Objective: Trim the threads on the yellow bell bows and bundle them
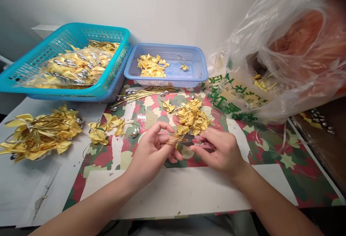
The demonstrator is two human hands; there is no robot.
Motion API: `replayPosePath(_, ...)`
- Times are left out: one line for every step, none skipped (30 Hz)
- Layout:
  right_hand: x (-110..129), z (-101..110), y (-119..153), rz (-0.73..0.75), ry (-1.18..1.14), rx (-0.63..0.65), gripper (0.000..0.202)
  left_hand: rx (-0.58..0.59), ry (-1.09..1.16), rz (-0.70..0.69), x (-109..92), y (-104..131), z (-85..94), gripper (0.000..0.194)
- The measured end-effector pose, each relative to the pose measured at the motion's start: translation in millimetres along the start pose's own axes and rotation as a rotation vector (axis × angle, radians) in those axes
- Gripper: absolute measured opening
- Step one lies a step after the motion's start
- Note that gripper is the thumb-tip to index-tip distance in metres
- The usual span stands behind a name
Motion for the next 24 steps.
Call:
replayPosePath(1,0,1,0.004,0.024,0.0,0.033,-0.001,0.01,-0.002,0,0,-0.3,0.018)
replayPosePath(1,0,1,0.006,0.043,0.001,0.033,-0.002,0.019,-0.003,0,0,-0.4,0.019)
replayPosePath(1,0,2,0.005,0.059,-0.001,0.033,-0.004,0.027,-0.002,0,0,-0.4,0.019)
replayPosePath(2,0,2,0.003,0.075,-0.007,0.034,-0.004,0.033,0.0,1,1,-0.4,0.019)
replayPosePath(2,1,2,0.003,0.089,-0.014,0.034,-0.003,0.036,0.003,1,1,-0.4,0.018)
replayPosePath(3,1,3,0.005,0.101,-0.021,0.033,-0.002,0.036,0.005,2,1,-0.4,0.017)
replayPosePath(4,2,3,0.01,0.113,-0.027,0.033,0.0,0.036,0.009,3,1,-0.4,0.017)
replayPosePath(5,2,3,0.016,0.124,-0.032,0.032,0.002,0.034,0.012,4,1,-0.3,0.017)
replayPosePath(6,3,3,0.022,0.133,-0.037,0.032,0.003,0.033,0.015,4,1,-0.2,0.017)
replayPosePath(7,3,2,0.027,0.143,-0.044,0.031,0.004,0.032,0.016,4,0,0.0,0.017)
replayPosePath(8,4,2,0.031,0.15,-0.051,0.031,0.003,0.035,0.017,5,0,0.4,0.016)
replayPosePath(8,4,2,0.034,0.156,-0.054,0.031,-0.001,0.039,0.018,5,-1,0.8,0.017)
replayPosePath(9,5,2,0.036,0.159,-0.055,0.031,-0.007,0.043,0.02,5,-1,1.5,0.017)
replayPosePath(9,5,2,0.037,0.161,-0.057,0.032,-0.013,0.047,0.021,4,-1,2.1,0.017)
replayPosePath(9,5,2,0.037,0.162,-0.058,0.033,-0.017,0.052,0.025,5,-1,2.3,0.017)
replayPosePath(9,5,2,0.035,0.164,-0.057,0.033,-0.019,0.055,0.03,5,-1,2.2,0.017)
replayPosePath(9,5,2,0.033,0.168,-0.056,0.033,-0.017,0.056,0.034,5,-1,1.7,0.017)
replayPosePath(9,5,2,0.032,0.174,-0.055,0.033,-0.013,0.057,0.038,5,-1,0.9,0.017)
replayPosePath(10,5,2,0.033,0.18,-0.055,0.033,-0.01,0.059,0.041,6,-1,0.3,0.017)
replayPosePath(11,4,2,0.037,0.187,-0.055,0.032,-0.008,0.06,0.044,6,-1,-0.1,0.018)
replayPosePath(12,4,2,0.042,0.194,-0.055,0.032,-0.008,0.06,0.046,7,-1,-0.1,0.018)
replayPosePath(13,4,3,0.048,0.202,-0.056,0.032,-0.009,0.059,0.049,7,0,0.0,0.018)
replayPosePath(14,4,3,0.054,0.209,-0.056,0.033,-0.009,0.057,0.05,8,0,0.2,0.019)
replayPosePath(14,4,3,0.057,0.216,-0.053,0.034,-0.009,0.053,0.053,8,0,0.4,0.019)
Point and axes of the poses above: each hand's wrist, its own y-axis away from the middle knuckle, its own z-axis out of the back of the hand, x = y × z, the point moved 10 cm from there along -y, towards the middle knuckle, and after that the axes turned 10 degrees about x, right-handed, at the moved point
